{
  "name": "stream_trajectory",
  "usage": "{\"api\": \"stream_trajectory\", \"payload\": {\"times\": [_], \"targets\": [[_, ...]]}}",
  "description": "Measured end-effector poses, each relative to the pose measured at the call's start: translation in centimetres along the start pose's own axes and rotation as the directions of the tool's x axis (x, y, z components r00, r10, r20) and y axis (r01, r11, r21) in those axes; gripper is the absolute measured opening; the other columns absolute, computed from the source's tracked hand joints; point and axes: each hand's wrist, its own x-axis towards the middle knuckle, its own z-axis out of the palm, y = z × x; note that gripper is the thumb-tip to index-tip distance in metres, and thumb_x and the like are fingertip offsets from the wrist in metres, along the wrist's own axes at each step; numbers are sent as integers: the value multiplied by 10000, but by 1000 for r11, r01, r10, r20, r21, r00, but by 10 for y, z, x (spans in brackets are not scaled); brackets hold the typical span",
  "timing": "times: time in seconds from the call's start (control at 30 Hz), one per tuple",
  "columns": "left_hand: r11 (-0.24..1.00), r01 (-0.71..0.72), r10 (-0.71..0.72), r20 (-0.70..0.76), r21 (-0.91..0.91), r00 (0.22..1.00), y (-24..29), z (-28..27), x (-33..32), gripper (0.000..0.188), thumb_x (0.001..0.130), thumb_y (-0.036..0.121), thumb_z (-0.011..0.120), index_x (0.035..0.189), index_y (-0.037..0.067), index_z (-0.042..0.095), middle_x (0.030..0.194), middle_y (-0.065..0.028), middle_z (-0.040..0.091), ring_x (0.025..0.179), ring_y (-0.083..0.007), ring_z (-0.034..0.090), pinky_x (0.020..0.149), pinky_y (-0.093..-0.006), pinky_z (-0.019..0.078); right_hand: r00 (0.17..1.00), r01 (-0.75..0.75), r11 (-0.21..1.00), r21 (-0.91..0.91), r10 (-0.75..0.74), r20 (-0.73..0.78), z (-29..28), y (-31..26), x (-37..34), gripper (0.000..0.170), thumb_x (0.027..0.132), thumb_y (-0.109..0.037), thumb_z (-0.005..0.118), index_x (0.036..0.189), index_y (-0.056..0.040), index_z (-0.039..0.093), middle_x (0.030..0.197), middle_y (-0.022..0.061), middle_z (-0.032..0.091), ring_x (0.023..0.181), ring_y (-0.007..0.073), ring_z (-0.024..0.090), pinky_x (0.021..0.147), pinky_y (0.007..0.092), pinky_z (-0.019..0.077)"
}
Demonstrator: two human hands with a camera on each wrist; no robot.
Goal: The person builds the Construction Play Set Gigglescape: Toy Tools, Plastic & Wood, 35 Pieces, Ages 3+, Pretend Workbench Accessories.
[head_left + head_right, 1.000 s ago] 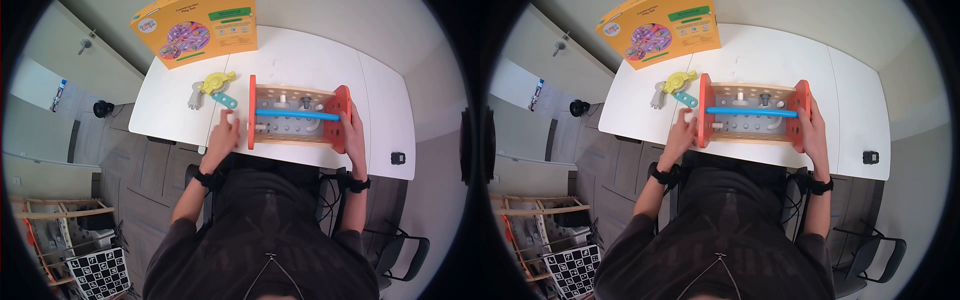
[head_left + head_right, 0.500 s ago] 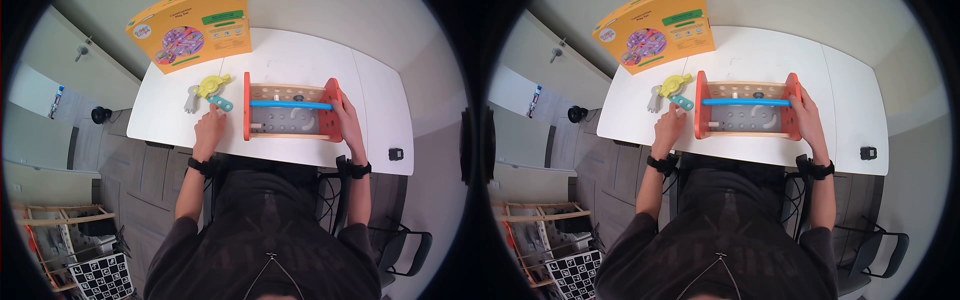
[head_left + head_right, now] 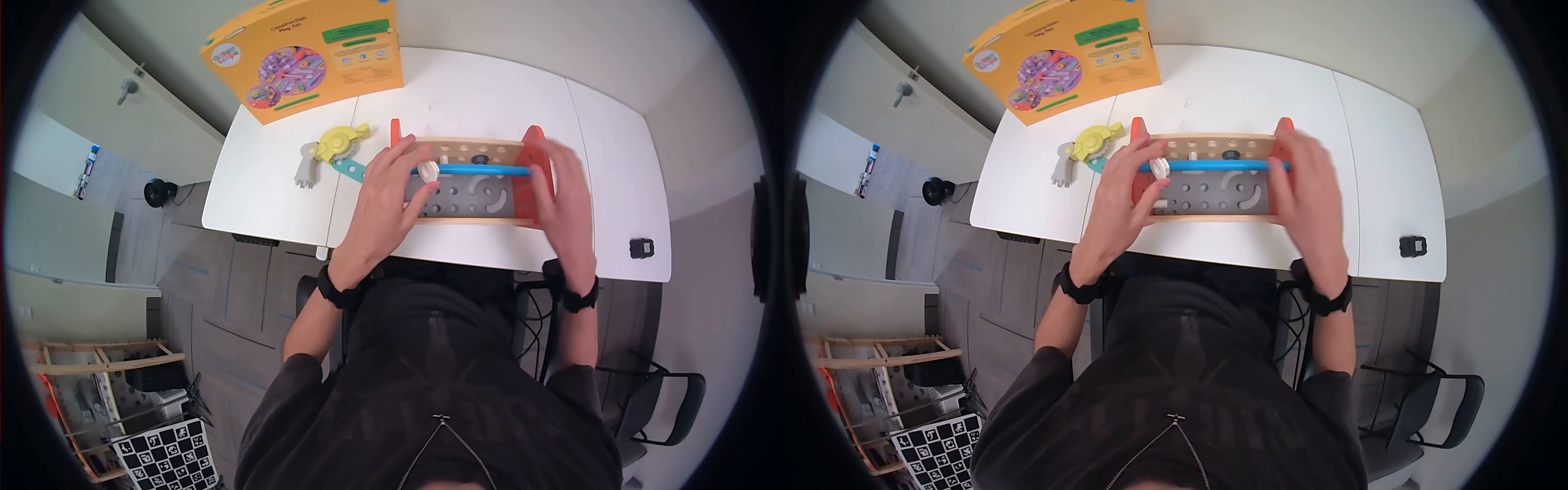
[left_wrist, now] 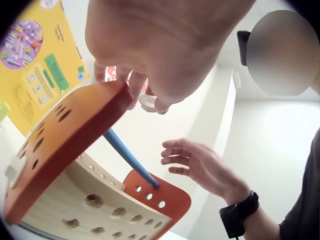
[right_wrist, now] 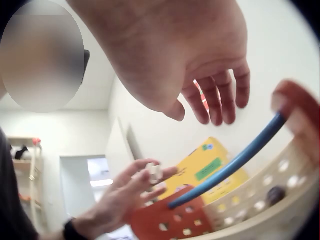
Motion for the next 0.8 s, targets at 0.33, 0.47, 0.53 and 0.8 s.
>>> {"api": "stream_trajectory", "payload": {"times": [0.33, 0.47, 0.53, 0.8], "targets": [[995, -97, 99, 84, -28, 991, 5, 2, -7, 427, 890, 228, 850, 1276, 124, 703, 1624, -149, 461, 1531, -445, 376, 1228, -604, 326, 814, -500, 482, 719, -23, 581, 58, -45, -10, 295, 1148, -256, 518, 1237, -5, 645, 1041, 65, 709, 959, 141, 660, 852, 319, 524], [991, -105, 93, 139, 83, 986, -1, 1, -12, 499, 872, 269, 869, 1315, 134, 681, 1654, -171, 399, 1571, -448, 292, 1251, -660, 260, 756, -560, 398, 726, -113, 645, 76, -33, -9, 293, 1140, -277, 542, 1213, -12, 644, 1035, 35, 697, 954, 113, 646, 844, 297, 514], [995, -79, 71, 121, 68, 990, -3, 2, -14, 610, 879, 273, 867, 1406, 117, 603, 1679, -191, 345, 1589, -444, 251, 1264, -647, 239, 752, -561, 434, 705, -90, 653, 79, -31, -11, 295, 1129, -275, 567, 1216, -4, 644, 1058, 47, 709, 966, 128, 656, 866, 308, 520], [646, 581, -565, 202, -495, 800, -35, 2, -8, 963, 1024, 429, 705, 1658, -26, 139, 1714, -238, 242, 1619, -357, 193, 1281, -471, 271, 775, -496, 657, 568, 41, 630, 87, -32, -2, 265, 1056, -220, 670, 1188, 10, 664, 1066, 93, 745, 1010, 191, 707, 915, 349, 557]]}}
